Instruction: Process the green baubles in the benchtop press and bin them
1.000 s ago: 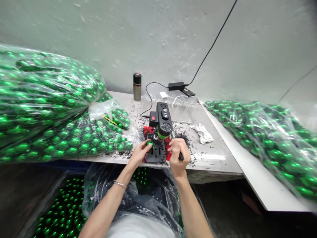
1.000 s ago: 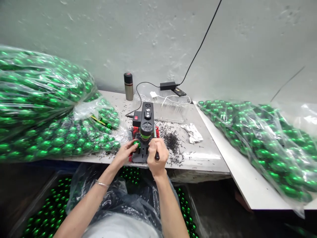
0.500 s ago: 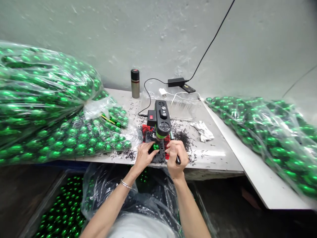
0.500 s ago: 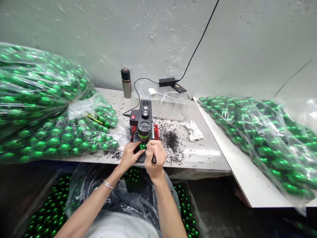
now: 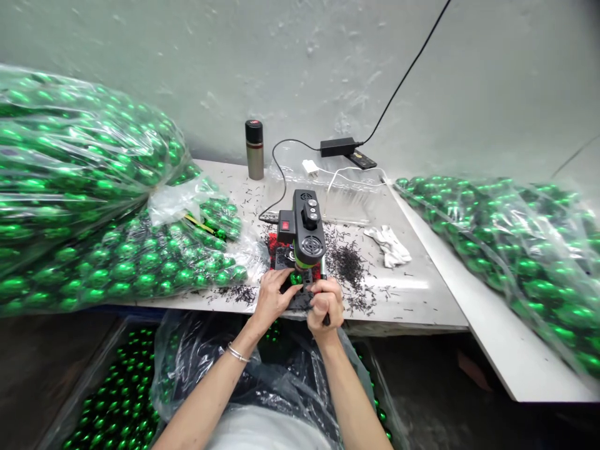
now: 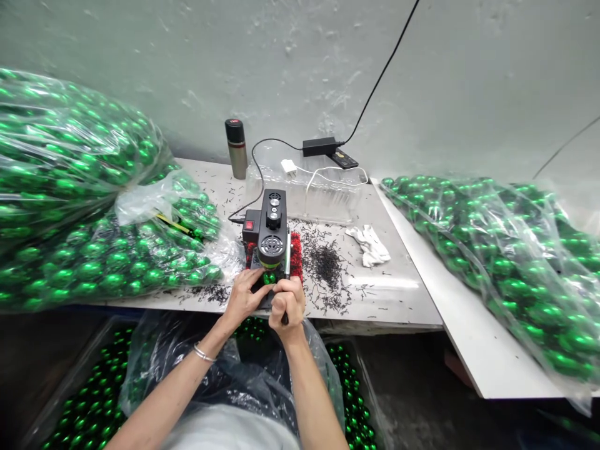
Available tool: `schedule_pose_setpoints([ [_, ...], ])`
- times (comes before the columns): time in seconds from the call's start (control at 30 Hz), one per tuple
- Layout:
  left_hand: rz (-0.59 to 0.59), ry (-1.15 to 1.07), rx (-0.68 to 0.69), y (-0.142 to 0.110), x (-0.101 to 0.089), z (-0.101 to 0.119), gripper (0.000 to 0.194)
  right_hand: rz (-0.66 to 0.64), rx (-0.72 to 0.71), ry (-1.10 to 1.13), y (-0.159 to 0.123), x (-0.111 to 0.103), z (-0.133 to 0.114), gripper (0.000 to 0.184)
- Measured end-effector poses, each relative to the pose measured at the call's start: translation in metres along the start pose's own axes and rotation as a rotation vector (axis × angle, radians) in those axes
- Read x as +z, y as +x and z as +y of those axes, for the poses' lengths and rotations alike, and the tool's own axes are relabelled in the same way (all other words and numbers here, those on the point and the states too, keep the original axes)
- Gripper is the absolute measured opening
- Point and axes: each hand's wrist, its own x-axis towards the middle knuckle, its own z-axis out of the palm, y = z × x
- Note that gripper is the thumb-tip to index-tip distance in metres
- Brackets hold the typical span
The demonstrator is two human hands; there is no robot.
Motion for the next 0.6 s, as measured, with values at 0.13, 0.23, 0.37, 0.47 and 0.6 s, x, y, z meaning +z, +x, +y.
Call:
schedule_pose_setpoints([
  [0.13, -0.009, 0.008, 0.001, 0.000, 0.000, -0.001, 0.029, 0.023, 0.016, -0.004, -0.007, 0.003, 0.003, 0.029],
  [0.23, -0.005, 0.010, 0.011, 0.000, 0.001, -0.002, 0.029, 0.023, 0.017, -0.003, -0.010, 0.004, 0.004, 0.030],
  [0.37, 0.017, 0.014, 0.028, 0.000, 0.002, -0.003, 0.028, 0.033, 0.016, 0.005, -0.010, 0.004, 0.004, 0.029],
  [0.47, 0.018, 0.010, 0.027, 0.001, 0.003, -0.003, 0.027, 0.005, 0.003, 0.002, -0.010, 0.003, 0.007, 0.027],
  [0.6, 0.002, -0.005, 0.012, 0.001, 0.002, -0.004, 0.028, -0.061, -0.090, -0.033, -0.012, 0.001, 0.010, 0.026],
])
